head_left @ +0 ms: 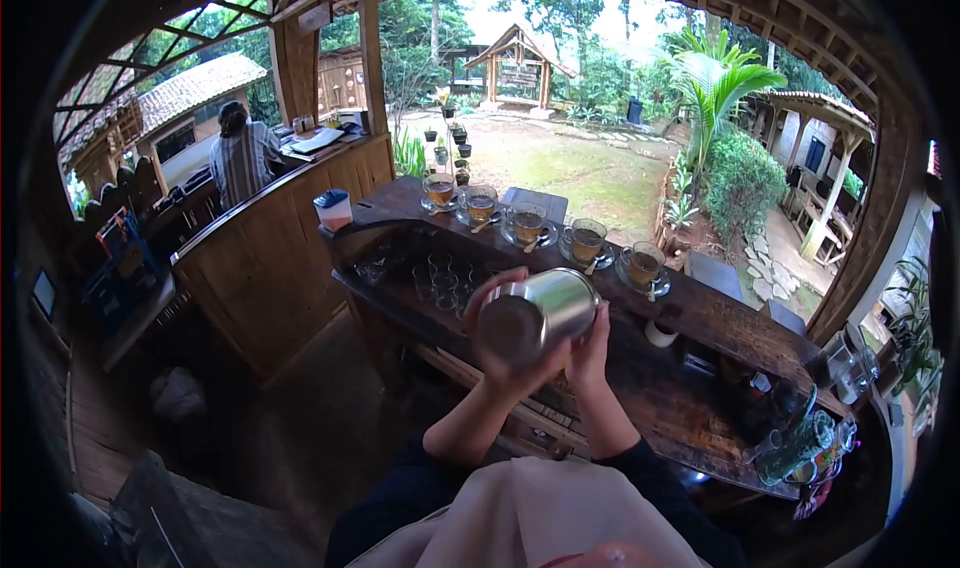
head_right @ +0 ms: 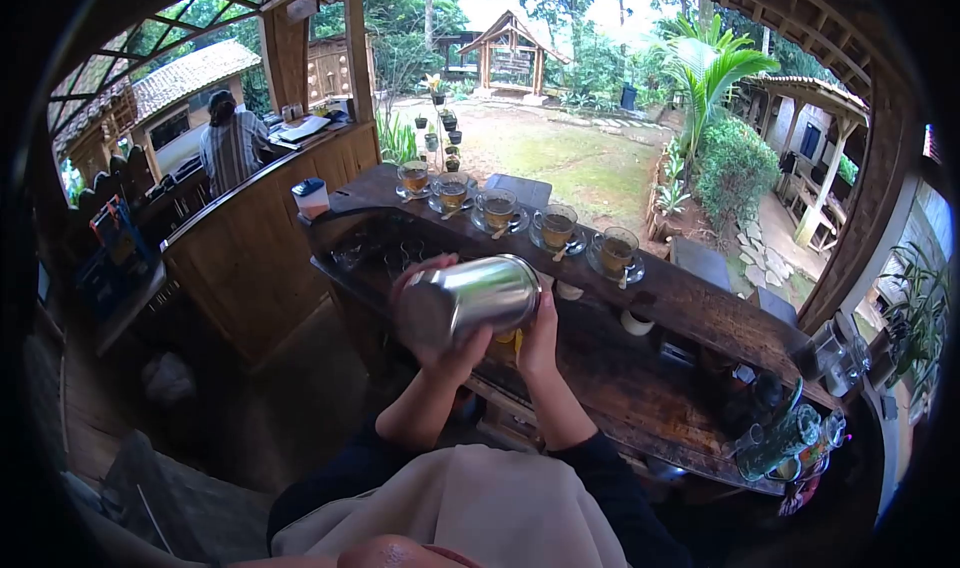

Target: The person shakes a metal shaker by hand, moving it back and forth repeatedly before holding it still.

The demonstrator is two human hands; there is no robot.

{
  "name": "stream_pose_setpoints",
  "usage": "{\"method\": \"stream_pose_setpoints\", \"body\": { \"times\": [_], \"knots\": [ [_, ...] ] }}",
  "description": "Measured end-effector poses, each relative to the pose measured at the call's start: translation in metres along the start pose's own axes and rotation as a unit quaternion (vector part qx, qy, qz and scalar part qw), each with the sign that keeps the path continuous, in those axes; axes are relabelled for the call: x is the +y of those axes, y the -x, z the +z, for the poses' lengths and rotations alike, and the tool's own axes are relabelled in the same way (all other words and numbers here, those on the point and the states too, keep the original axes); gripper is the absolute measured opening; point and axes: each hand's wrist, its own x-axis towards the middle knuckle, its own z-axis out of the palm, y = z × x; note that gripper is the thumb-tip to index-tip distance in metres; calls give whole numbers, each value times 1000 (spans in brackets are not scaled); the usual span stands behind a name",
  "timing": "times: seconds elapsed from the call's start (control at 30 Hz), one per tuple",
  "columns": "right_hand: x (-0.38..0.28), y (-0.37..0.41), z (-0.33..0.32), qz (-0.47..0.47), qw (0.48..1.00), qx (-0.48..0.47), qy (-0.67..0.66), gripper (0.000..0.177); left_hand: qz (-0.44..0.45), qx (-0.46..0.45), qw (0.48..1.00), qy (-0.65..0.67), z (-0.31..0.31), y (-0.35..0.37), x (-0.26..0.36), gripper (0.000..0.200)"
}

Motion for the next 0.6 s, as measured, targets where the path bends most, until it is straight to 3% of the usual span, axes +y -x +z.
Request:
{"method": "stream_pose_setpoints", "body": {
  "times": [0.07,0.13,0.17,0.2,0.23,0.27,0.3,0.33,0.37,0.4,0.43,0.5,0.53,0.57,0.6],
  "knots": [
    [-29,7,19,-283,944,-141,95,74,130,-157,978,-40,-34,-8,52,92],
    [-60,19,39,-386,880,-244,126,76,337,56,935,96,1,-5,70,76],
    [-63,20,47,-406,859,-304,64,77,336,61,935,94,9,-5,65,76],
    [-55,15,49,-415,857,-298,63,75,323,122,928,138,14,-7,57,74],
    [-40,12,46,-350,902,-233,96,72,310,180,916,180,14,-7,50,72],
    [-17,5,41,-286,935,-166,126,68,168,82,980,73,-14,11,12,74],
    [25,-15,23,-33,980,-151,-123,61,19,-19,999,-37,-40,25,-22,75],
    [32,-14,19,-31,980,-152,-125,61,103,-43,971,-213,-21,-8,-22,72],
    [35,-11,20,-6,993,-65,-102,59,-116,-68,989,-66,-20,-13,-33,75],
    [36,-14,23,14,997,18,-79,58,-169,-77,982,-26,-22,-16,-39,77],
    [37,-17,25,11,997,15,-81,58,-82,-81,993,-37,-25,-12,-40,80],
    [35,-14,32,-4,967,-103,-232,60,69,-93,993,-35,-38,-9,-14,86],
    [50,-15,22,-13,981,-127,-148,66,135,-99,986,-21,-49,-6,-1,90],
    [11,-2,43,-186,963,-187,-54,70,232,-50,971,9,-40,-13,29,93],
    [-29,12,66,-352,904,-240,43,73,327,1,944,38,-30,-22,52,96]
  ]
}}
